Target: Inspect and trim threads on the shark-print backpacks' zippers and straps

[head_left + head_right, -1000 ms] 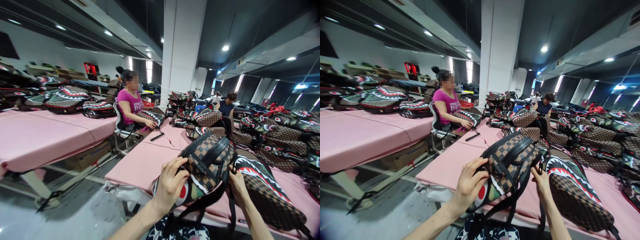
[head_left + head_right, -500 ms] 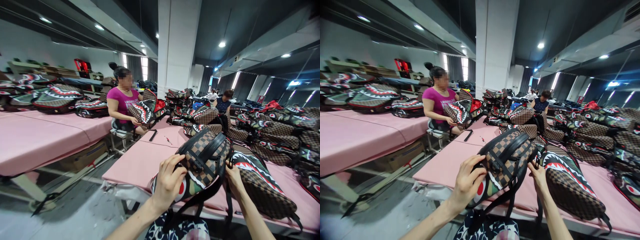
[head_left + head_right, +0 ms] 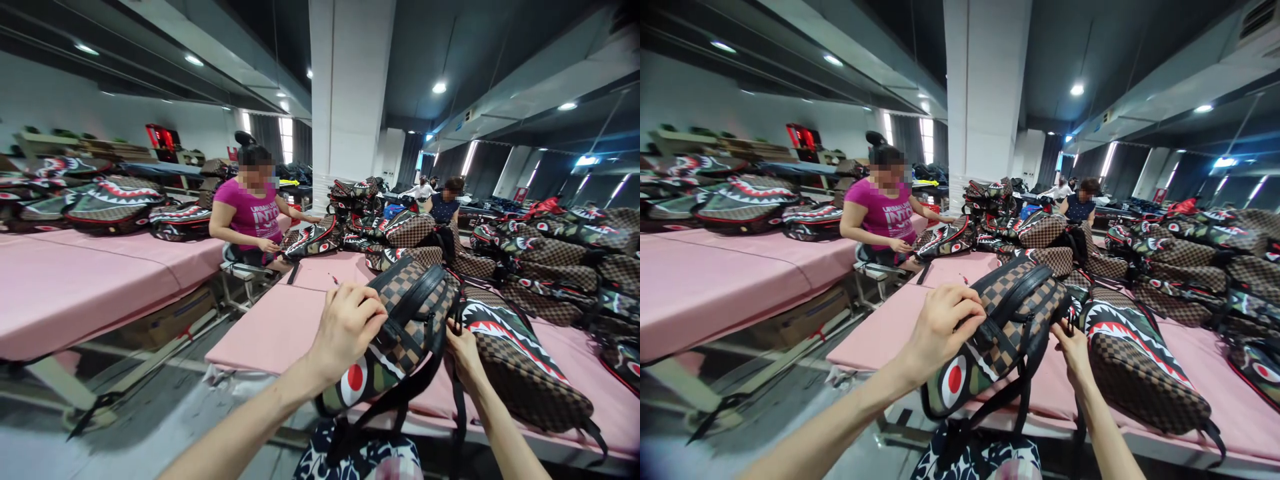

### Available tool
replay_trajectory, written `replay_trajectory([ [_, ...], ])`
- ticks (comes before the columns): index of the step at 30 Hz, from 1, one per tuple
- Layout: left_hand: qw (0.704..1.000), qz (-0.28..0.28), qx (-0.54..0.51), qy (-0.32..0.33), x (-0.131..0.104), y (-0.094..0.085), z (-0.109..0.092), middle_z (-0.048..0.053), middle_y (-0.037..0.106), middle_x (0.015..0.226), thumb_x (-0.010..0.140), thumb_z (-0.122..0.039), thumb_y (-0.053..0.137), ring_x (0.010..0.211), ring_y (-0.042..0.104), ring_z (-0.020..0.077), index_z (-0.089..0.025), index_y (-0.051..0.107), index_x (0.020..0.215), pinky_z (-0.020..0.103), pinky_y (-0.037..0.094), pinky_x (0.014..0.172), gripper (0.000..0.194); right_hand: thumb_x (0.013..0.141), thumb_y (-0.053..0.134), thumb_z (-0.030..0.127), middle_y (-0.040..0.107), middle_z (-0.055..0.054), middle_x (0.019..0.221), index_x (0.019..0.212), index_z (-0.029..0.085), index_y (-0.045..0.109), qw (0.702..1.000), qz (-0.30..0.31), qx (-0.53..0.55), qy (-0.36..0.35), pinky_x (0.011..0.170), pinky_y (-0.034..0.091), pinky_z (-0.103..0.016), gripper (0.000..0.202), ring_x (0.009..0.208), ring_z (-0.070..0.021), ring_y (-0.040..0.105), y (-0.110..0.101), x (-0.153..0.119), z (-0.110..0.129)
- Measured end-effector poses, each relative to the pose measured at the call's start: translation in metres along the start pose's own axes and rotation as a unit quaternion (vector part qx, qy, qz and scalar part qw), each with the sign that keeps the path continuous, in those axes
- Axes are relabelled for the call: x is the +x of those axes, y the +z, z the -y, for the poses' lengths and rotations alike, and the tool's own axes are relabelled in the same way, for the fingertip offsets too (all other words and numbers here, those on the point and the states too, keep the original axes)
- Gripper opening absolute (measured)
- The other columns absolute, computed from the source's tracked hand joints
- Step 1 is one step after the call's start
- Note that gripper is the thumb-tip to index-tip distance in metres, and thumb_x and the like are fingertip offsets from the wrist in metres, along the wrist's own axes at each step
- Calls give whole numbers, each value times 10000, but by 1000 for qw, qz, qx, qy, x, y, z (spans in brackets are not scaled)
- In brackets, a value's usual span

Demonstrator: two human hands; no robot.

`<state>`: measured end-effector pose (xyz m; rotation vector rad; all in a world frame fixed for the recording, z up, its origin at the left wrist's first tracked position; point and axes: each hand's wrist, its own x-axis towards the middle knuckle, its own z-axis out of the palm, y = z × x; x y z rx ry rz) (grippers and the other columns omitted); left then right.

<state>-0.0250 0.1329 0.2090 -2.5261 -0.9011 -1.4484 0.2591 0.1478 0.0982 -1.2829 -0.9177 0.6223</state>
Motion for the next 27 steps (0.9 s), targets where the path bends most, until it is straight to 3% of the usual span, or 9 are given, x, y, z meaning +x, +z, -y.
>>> replay_trajectory([
  [4, 994, 109, -24, -14, 26, -7, -2, 27, 648, 847, 789, -294, 618, 838, 539, 188, -202, 646, 758, 332, 404, 763, 101, 563, 725, 439, 663, -49, 683, 845, 128, 700, 1000, 17, -2, -1, 433, 368, -224, 421, 533, -142, 537, 5, 0, 0],
  [7, 987, 142, -27, -66, 43, -5, -8, 42, 639, 878, 786, -376, 604, 827, 556, 189, -182, 626, 878, 293, 407, 707, 216, 576, 707, 449, 660, -51, 701, 823, 120, 689, 999, 28, -25, -8, 421, 349, -221, 412, 534, -137, 519, 13, 2, 8],
  [9, 981, 156, -16, -111, 51, 1, -11, 34, 631, 853, 807, -387, 559, 765, 556, 174, -177, 607, 870, 262, 383, 637, 225, 602, 691, 440, 670, -64, 780, 875, 131, 679, 998, 0, -51, -43, 465, 392, -236, 413, 608, -162, 553, 17, -4, 22],
  [12, 971, 155, -32, -178, 56, 10, -9, -10, 582, 687, 813, -419, 523, 616, 500, 136, -180, 577, 759, 233, 318, 544, 251, 733, 611, 389, 652, -79, 971, 1038, 191, 628, 968, -71, -116, -212, 642, 470, -286, 363, 806, -199, 595, 24, -30, 56],
  [14, 967, 141, -50, -208, 56, 13, -6, -28, 539, 620, 796, -441, 530, 568, 458, 121, -180, 558, 717, 226, 288, 520, 274, 763, 605, 350, 627, -89, 1020, 1076, 216, 606, 920, -14, -195, -340, 709, 475, -294, 341, 863, -206, 599, 32, -57, 79],
  [16, 965, 127, -63, -222, 54, 14, -4, -36, 515, 597, 785, -440, 536, 550, 436, 113, -178, 546, 698, 223, 277, 516, 277, 747, 632, 352, 615, -100, 1008, 1080, 207, 596, 878, 36, -271, -392, 686, 479, -285, 365, 850, -215, 608, 43, -78, 99],
  [19, 964, 117, -84, -223, 51, 14, -5, -40, 498, 589, 789, -431, 524, 543, 429, 108, -178, 527, 680, 223, 272, 517, 275, 782, 590, 327, 614, -79, 938, 1043, 203, 582, 866, 43, -312, -389, 654, 478, -279, 290, 785, -202, 614, 53, -90, 115],
  [23, 967, 100, -80, -222, 50, 16, -10, -47, 467, 570, 794, -425, 525, 548, 431, 111, -183, 496, 662, 225, 259, 515, 277, 820, 517, 259, 639, -51, 879, 932, 218, 604, 884, 71, -283, -365, 674, 460, -271, 147, 781, -190, 611, 48, -77, 119],
  [27, 969, 77, -68, -223, 47, 23, -21, -34, 507, 615, 812, -410, 511, 570, 454, 119, -185, 519, 715, 227, 284, 533, 245, 823, 510, 317, 639, -25, 730, 763, 208, 606, 912, 48, -269, -305, 608, 423, -260, 157, 659, -168, 585, 40, -61, 114],
])
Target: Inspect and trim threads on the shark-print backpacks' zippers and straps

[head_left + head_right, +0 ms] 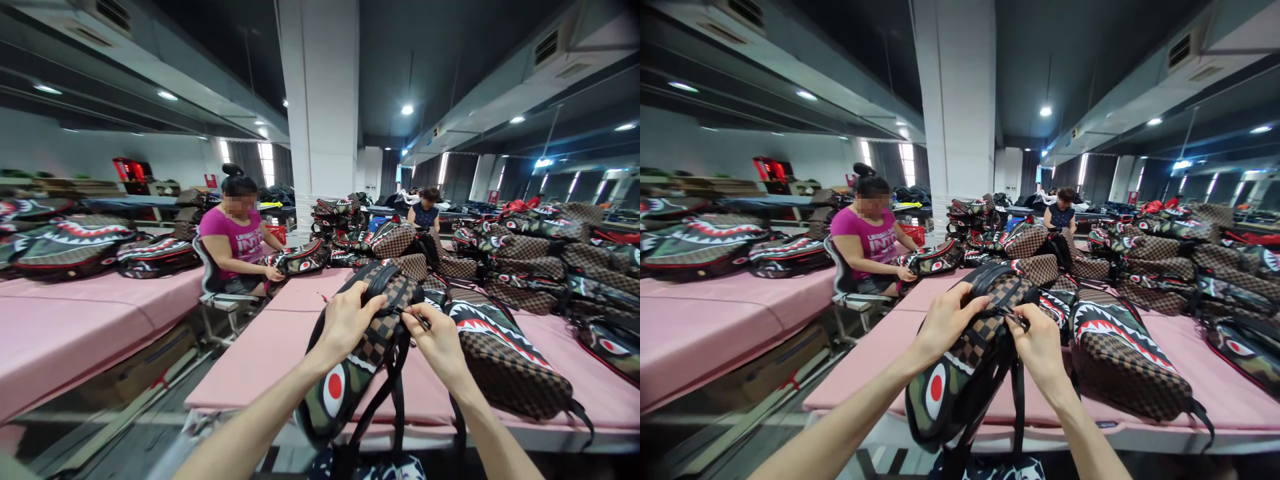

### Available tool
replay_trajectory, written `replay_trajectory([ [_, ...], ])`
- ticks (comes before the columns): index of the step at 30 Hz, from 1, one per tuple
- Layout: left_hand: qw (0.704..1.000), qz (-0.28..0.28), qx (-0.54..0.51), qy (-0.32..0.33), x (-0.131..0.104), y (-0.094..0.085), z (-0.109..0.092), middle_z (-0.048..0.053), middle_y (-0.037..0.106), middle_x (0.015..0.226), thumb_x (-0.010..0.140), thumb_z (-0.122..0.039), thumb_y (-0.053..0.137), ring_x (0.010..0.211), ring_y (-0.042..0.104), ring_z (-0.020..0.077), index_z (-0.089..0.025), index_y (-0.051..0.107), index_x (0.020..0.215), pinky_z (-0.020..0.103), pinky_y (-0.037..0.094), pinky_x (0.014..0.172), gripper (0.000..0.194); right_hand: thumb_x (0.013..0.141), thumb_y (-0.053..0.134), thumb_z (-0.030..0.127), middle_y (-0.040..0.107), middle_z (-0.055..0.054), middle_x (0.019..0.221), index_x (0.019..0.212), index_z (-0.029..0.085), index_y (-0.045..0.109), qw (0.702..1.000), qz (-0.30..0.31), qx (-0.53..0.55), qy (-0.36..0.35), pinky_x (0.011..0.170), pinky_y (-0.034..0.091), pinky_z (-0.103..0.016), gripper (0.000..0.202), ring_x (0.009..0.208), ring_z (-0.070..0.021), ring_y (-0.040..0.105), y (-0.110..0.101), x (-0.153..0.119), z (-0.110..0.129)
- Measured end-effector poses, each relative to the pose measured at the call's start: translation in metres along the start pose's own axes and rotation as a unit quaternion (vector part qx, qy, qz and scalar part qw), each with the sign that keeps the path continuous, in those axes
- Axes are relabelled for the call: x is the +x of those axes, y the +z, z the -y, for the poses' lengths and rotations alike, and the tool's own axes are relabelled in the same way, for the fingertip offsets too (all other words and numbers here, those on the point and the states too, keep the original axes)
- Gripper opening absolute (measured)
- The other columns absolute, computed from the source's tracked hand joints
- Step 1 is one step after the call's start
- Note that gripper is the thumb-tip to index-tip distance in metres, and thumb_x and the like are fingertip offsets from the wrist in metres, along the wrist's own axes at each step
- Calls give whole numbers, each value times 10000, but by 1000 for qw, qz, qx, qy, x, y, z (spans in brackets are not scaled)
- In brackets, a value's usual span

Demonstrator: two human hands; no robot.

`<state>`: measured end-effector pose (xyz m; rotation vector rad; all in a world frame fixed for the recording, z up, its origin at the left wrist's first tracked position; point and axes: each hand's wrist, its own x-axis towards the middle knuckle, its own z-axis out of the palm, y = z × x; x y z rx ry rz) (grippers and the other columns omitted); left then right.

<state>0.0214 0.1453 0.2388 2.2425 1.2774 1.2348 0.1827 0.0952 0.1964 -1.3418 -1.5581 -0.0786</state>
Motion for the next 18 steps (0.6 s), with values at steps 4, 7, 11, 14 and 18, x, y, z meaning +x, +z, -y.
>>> replay_trajectory([
  [4, 1000, -20, -20, 8, -14, 6, -9, -20, 529, 638, 821, -383, 479, 589, 475, 126, -180, 526, 762, 232, 327, 557, 217, 788, 523, 371, 621, -35, 687, 691, 194, 581, 993, -92, -58, 52, 611, 387, -278, 209, 648, -180, 560, -6, 17, -30],
  [7, 994, 42, -94, 47, -15, -8, 1, -15, 557, 663, 789, -393, 498, 619, 502, 127, -174, 543, 757, 225, 364, 564, 226, 758, 533, 382, 623, -45, 692, 683, 193, 579, 978, -134, -119, 107, 620, 365, -291, 208, 662, -199, 558, -18, 30, -51],
  [11, 985, 99, -132, 54, 11, -49, 40, -22, 527, 565, 796, -449, 472, 525, 472, 111, -164, 547, 630, 223, 356, 503, 338, 767, 548, 375, 613, -24, 684, 680, 199, 571, 989, -94, -96, 57, 610, 359, -271, 198, 649, -177, 550, -21, 27, -42],
  [14, 992, -56, -32, 106, 22, -67, 54, 2, 582, 631, 839, -410, 464, 609, 532, 140, -173, 614, 704, 255, 412, 590, 312, 793, 515, 298, 602, -12, 680, 688, 197, 563, 996, -70, -59, 3, 590, 360, -252, 153, 626, -153, 541, -9, 17, -20],
  [18, 932, -159, 163, 282, 2, -42, 37, 64, 640, 927, 860, -298, 505, 872, 559, 197, -189, 642, 964, 321, 428, 745, 204, 780, 479, 219, 589, -5, 669, 693, 191, 557, 996, -72, -55, -14, 577, 362, -243, 120, 611, -145, 539, 1, 15, -5],
])
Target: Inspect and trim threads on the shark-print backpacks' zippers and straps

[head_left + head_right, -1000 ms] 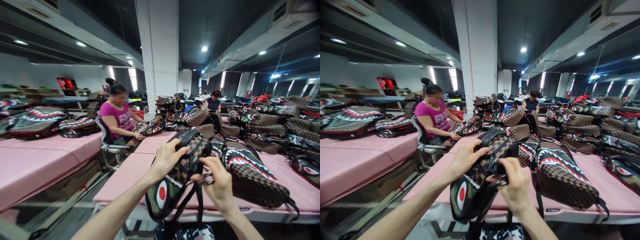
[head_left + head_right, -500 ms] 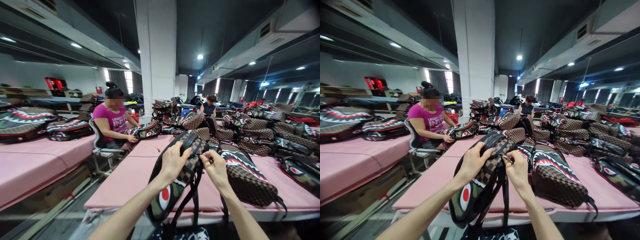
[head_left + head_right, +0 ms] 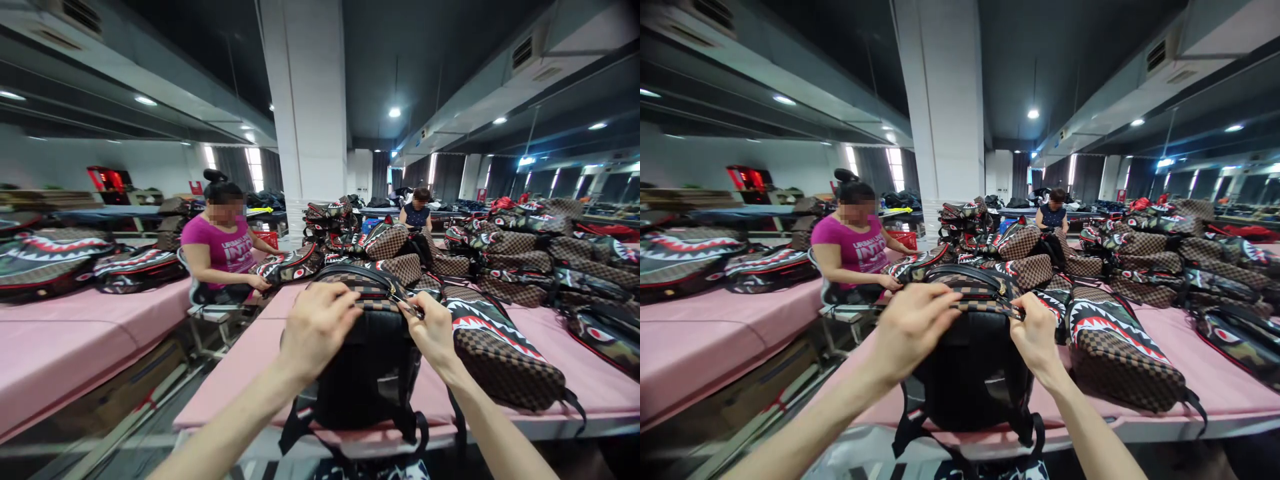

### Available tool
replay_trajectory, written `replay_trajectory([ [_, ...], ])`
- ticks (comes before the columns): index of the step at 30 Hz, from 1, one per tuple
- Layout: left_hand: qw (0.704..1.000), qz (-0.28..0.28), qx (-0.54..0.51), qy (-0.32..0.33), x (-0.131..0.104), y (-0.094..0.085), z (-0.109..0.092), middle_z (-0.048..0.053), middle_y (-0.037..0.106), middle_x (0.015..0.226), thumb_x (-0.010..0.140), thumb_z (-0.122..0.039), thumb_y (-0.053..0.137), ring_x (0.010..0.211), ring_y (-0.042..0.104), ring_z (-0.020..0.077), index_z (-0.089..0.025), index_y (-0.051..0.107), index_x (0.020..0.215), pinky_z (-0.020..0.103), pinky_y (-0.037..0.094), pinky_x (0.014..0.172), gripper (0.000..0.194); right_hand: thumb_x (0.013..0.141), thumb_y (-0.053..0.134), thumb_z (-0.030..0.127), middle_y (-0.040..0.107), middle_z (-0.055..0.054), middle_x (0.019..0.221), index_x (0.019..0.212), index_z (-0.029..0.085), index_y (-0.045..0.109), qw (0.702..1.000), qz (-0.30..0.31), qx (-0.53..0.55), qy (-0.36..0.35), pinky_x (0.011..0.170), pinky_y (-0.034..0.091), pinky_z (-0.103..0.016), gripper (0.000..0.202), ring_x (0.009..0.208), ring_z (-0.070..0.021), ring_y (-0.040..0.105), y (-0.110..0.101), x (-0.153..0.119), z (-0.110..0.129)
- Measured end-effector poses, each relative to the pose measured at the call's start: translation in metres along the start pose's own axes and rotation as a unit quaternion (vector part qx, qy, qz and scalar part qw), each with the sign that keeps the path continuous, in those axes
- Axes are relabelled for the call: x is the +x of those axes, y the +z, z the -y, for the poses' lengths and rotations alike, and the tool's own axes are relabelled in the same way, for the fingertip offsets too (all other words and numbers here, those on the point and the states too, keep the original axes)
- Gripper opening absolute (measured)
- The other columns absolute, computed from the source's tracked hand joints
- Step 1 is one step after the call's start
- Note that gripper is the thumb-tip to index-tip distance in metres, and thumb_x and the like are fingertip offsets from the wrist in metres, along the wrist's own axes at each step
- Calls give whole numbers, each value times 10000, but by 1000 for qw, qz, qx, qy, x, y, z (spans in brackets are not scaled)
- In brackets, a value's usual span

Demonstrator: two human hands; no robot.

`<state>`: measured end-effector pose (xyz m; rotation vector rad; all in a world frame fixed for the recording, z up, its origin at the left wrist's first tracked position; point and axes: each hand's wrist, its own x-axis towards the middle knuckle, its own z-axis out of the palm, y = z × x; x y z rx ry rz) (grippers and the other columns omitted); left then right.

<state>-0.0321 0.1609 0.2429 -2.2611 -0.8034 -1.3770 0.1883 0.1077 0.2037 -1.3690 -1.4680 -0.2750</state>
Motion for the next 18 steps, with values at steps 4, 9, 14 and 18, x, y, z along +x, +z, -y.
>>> replay_trajectory([
  [4, 991, 9, 93, 92, -16, 25, -36, 89, 639, 952, 839, -301, 554, 879, 538, 232, -133, 614, 1026, 346, 409, 716, 259, 726, 494, 158, 599, -10, 671, 673, 183, 557, 993, 23, -112, -7, 568, 349, -244, 86, 613, -150, 557, -8, 7, 7],
  [9, 991, -17, 86, 105, -25, 41, -42, 100, 634, 907, 851, -307, 527, 855, 544, 230, -93, 606, 987, 356, 399, 760, 266, 703, 489, 86, 645, -73, 779, 730, 158, 608, 945, 96, -312, 18, 561, 351, -260, 142, 653, -185, 608, -4, 33, 28],
  [14, 992, 3, 76, 98, -31, 28, -16, 95, 618, 869, 872, -373, 476, 831, 558, 217, -117, 587, 915, 318, 419, 743, 282, 819, 505, 214, 691, -74, 830, 817, 157, 668, 982, 178, -59, -20, 672, 465, -277, 173, 775, -199, 649, 4, 55, 3],
  [18, 994, 17, 43, 101, -41, 4, 30, 92, 621, 919, 899, -472, 368, 875, 575, 202, -154, 567, 943, 306, 443, 789, 378, 874, 496, 299, 630, -84, 1163, 1095, 200, 639, 951, 188, 192, -152, 912, 463, -328, 281, 1077, -197, 585, 4, 22, -24],
])
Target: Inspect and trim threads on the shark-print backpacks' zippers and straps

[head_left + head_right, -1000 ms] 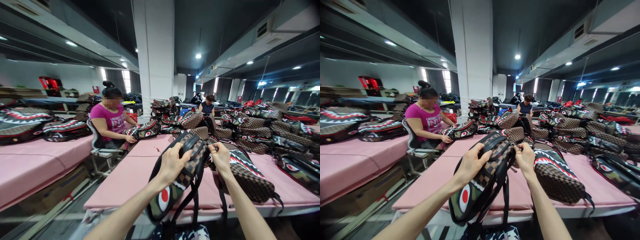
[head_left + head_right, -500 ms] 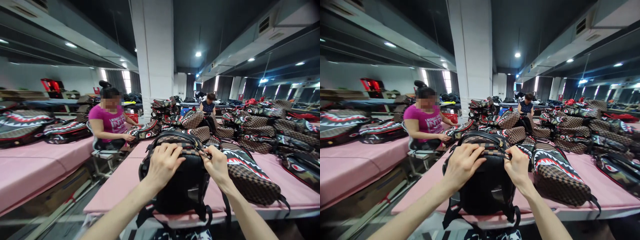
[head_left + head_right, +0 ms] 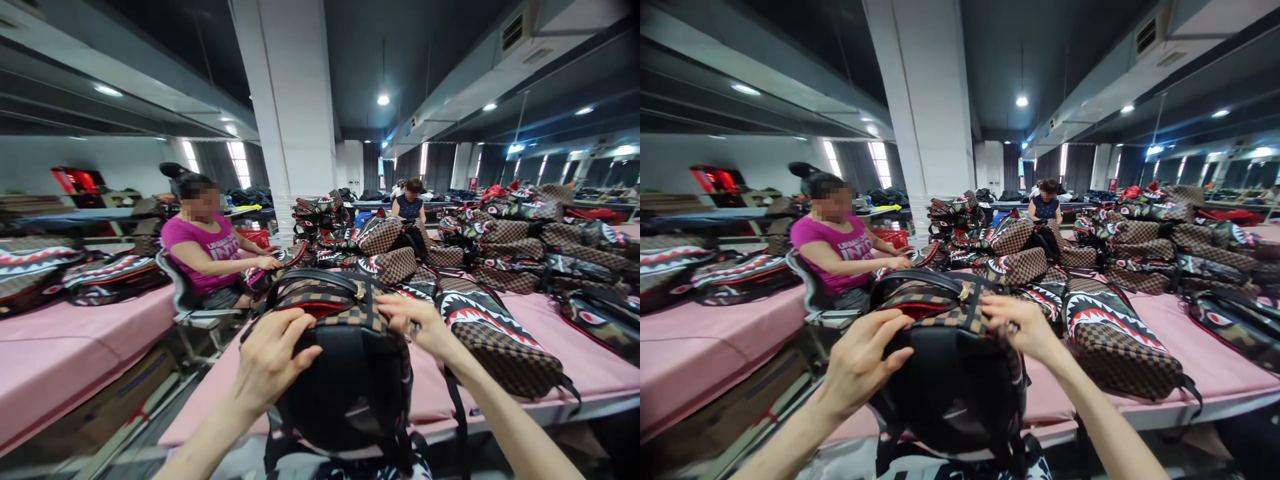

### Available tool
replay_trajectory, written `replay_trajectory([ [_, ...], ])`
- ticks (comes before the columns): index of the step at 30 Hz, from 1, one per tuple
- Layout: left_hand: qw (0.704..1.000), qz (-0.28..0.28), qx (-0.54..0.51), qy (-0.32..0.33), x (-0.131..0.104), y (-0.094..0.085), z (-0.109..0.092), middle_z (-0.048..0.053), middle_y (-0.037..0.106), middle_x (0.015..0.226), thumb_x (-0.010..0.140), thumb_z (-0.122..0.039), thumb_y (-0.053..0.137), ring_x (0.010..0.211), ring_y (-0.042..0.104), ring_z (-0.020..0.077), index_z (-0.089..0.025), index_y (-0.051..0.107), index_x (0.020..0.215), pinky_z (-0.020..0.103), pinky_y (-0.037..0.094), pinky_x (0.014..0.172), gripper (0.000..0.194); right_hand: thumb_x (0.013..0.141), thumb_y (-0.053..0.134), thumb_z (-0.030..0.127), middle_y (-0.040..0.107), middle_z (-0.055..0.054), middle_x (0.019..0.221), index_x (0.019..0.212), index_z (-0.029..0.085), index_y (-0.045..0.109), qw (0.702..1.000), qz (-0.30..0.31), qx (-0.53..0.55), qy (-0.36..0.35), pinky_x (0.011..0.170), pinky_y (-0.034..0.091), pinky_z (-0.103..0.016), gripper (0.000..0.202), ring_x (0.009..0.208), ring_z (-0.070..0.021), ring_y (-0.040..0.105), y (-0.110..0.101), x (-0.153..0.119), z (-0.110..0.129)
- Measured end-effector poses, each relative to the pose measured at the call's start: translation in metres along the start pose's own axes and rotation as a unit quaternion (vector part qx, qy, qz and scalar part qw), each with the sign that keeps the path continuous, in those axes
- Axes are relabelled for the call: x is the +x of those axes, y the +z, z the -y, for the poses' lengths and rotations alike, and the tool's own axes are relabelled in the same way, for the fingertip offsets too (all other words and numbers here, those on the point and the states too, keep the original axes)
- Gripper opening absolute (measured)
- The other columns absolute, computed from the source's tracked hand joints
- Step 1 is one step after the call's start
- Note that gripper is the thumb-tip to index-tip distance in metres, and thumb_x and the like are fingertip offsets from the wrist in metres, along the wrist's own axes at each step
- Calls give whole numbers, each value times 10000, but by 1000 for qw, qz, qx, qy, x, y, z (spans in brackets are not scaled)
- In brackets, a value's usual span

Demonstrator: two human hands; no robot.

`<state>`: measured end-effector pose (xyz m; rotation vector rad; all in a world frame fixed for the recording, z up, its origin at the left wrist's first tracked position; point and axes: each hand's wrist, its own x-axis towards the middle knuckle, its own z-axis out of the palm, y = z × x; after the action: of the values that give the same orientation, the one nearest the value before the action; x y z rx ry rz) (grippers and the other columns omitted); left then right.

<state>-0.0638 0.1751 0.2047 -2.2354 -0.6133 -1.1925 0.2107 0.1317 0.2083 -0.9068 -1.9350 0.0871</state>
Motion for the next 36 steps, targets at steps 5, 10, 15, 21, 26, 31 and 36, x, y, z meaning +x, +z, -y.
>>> replay_trajectory([
  [5, 995, 66, -62, -34, -17, -20, 31, 99, 634, 917, 903, -550, 192, 891, 588, 195, -160, 555, 963, 302, 476, 794, 536, 871, 521, 204, 560, -88, 1260, 1222, 232, 550, 993, -17, 9, -117, 872, 500, -271, 353, 1087, -158, 584, 36, -46, 17],
  [10, 993, 89, -63, -40, -17, -21, 21, 116, 631, 958, 916, -507, 223, 925, 585, 206, -141, 545, 1049, 316, 482, 822, 505, 871, 514, 187, 624, -111, 1162, 1162, 183, 578, 984, -46, -36, -166, 721, 532, -217, 299, 992, -142, 634, 40, -57, 22],
  [15, 993, 90, -62, -33, -12, -16, 10, 128, 627, 962, 924, -475, 232, 937, 582, 206, -125, 545, 1055, 322, 492, 826, 488, 880, 500, 195, 620, -112, 1167, 1174, 195, 570, 986, -52, -48, -153, 691, 535, -225, 302, 966, -146, 645, 31, -67, 14],
  [21, 994, 97, -53, -25, -4, -19, 5, 120, 644, 1042, 915, -469, 305, 959, 605, 200, -144, 525, 1161, 306, 491, 849, 463, 847, 535, 146, 639, -93, 1145, 1131, 206, 601, 989, -46, 1, -139, 726, 538, -241, 297, 952, -149, 650, 24, -71, 14],
  [26, 989, 136, -56, 11, 8, -21, -4, 105, 644, 1108, 921, -419, 309, 991, 608, 195, -154, 490, 1262, 277, 481, 855, 468, 848, 481, 132, 684, -39, 1043, 1033, 218, 652, 992, -110, 65, -10, 864, 496, -284, 266, 974, -152, 632, 17, -27, 20],
  [31, 958, 284, -18, -32, 29, -26, -16, 62, 685, 980, 908, -401, 305, 830, 643, 186, -216, 422, 1335, 282, 487, 747, 480, 808, 461, 159, 700, -35, 924, 957, 182, 683, 984, -22, 147, 102, 785, 504, -293, 269, 855, -169, 647, 17, 28, 29],
  [36, 925, 374, -47, -41, 52, -32, -32, 86, 687, 849, 871, -465, 384, 725, 634, 226, -189, 602, 1119, 314, 473, 680, 431, 760, 564, 220, 653, -57, 976, 813, 174, 703, 968, 44, 226, 101, 765, 491, -282, 156, 882, -173, 618, 11, 44, 44],
])
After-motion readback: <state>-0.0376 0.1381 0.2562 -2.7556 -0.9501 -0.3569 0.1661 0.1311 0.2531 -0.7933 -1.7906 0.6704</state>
